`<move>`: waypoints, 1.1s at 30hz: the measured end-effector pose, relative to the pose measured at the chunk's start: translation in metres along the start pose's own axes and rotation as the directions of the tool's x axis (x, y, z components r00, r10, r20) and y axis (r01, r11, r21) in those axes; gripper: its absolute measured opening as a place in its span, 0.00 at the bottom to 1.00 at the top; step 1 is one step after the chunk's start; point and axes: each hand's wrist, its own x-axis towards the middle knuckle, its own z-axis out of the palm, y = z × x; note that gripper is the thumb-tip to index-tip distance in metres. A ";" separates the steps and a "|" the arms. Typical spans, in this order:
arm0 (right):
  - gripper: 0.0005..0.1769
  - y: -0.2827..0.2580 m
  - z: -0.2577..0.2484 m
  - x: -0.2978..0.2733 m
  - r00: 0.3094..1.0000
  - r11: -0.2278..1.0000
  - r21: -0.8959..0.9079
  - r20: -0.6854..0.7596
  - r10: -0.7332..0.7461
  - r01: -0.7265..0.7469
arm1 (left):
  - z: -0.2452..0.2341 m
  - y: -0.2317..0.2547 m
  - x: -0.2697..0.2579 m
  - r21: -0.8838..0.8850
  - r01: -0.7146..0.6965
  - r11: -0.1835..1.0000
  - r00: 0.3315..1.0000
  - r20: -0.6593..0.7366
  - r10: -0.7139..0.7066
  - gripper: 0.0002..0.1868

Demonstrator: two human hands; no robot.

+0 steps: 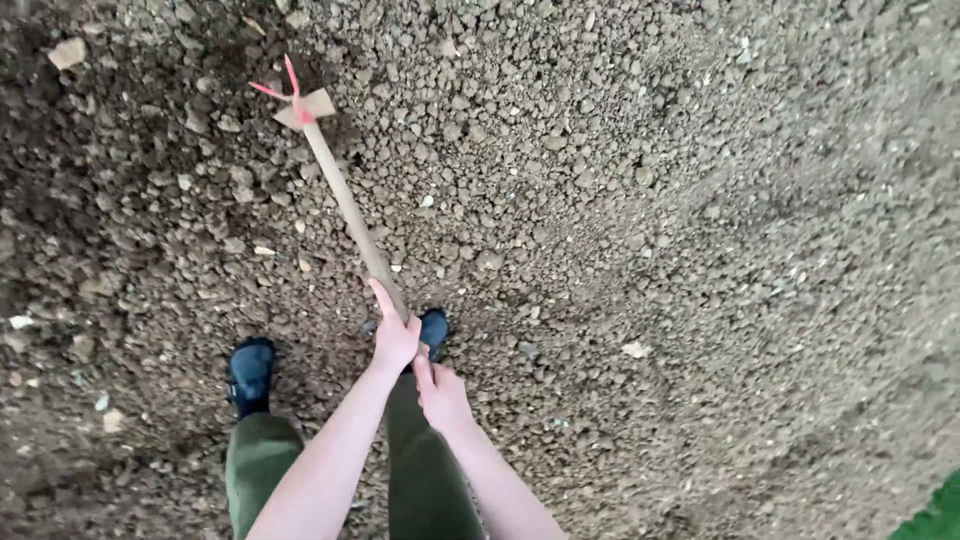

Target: The person uses a garden rake to break up and level a patch of soil. They repeatedly pull the rake across the ground to loosen clumps and smooth the surface, working methodically across the area.

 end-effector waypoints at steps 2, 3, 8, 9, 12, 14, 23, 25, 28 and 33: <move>0.29 0.014 -0.008 -0.009 0.999 0.999 -0.022 -0.015 -0.033 0.032 | 0.006 0.009 -0.021 -0.044 -0.021 0.999 1.000 -0.010 0.021 0.51; 0.26 0.017 -0.012 -0.011 0.997 0.997 -0.033 -0.031 -0.069 0.068 | 0.006 0.015 -0.028 -0.078 -0.049 0.996 0.999 -0.022 0.047 0.51; 0.26 0.037 -0.032 -0.010 1.000 0.991 -0.135 0.015 -0.013 0.015 | 0.039 -0.002 -0.009 -0.198 0.084 0.977 0.996 0.043 -0.077 0.51; 0.26 0.051 -0.033 -0.004 0.998 0.988 -0.137 0.000 -0.069 0.068 | 0.044 0.000 -0.011 -0.182 0.113 0.977 0.992 0.073 -0.102 0.53; 0.26 0.086 -0.031 0.016 0.999 0.997 -0.060 0.013 -0.051 0.052 | 0.089 -0.059 0.025 -0.125 0.030 0.992 1.000 0.005 -0.030 0.51; 0.26 0.107 -0.024 0.038 0.999 0.993 -0.114 -0.019 -0.041 0.039 | 0.099 -0.073 0.039 -0.109 0.030 0.994 0.999 -0.008 -0.031 0.52; 0.36 0.006 0.001 0.065 0.998 0.966 -0.258 -0.056 0.001 -0.015 | 0.029 0.008 0.054 -0.001 0.070 0.998 0.997 -0.026 -0.070 0.42; 0.36 -0.026 0.003 0.068 0.999 0.969 -0.245 -0.049 0.018 -0.029 | 0.007 0.032 0.057 -0.011 0.063 0.998 0.998 0.011 -0.063 0.52; 0.38 -0.012 0.012 0.099 0.998 0.967 -0.253 -0.055 -0.039 0.024 | 0.000 0.018 0.077 0.034 -0.053 0.998 0.997 -0.057 0.055 0.55; 0.28 -0.007 0.026 0.078 0.988 0.987 -0.120 -0.103 -0.116 0.103 | -0.019 0.037 0.029 -0.114 -0.230 0.967 0.966 -0.151 0.212 0.52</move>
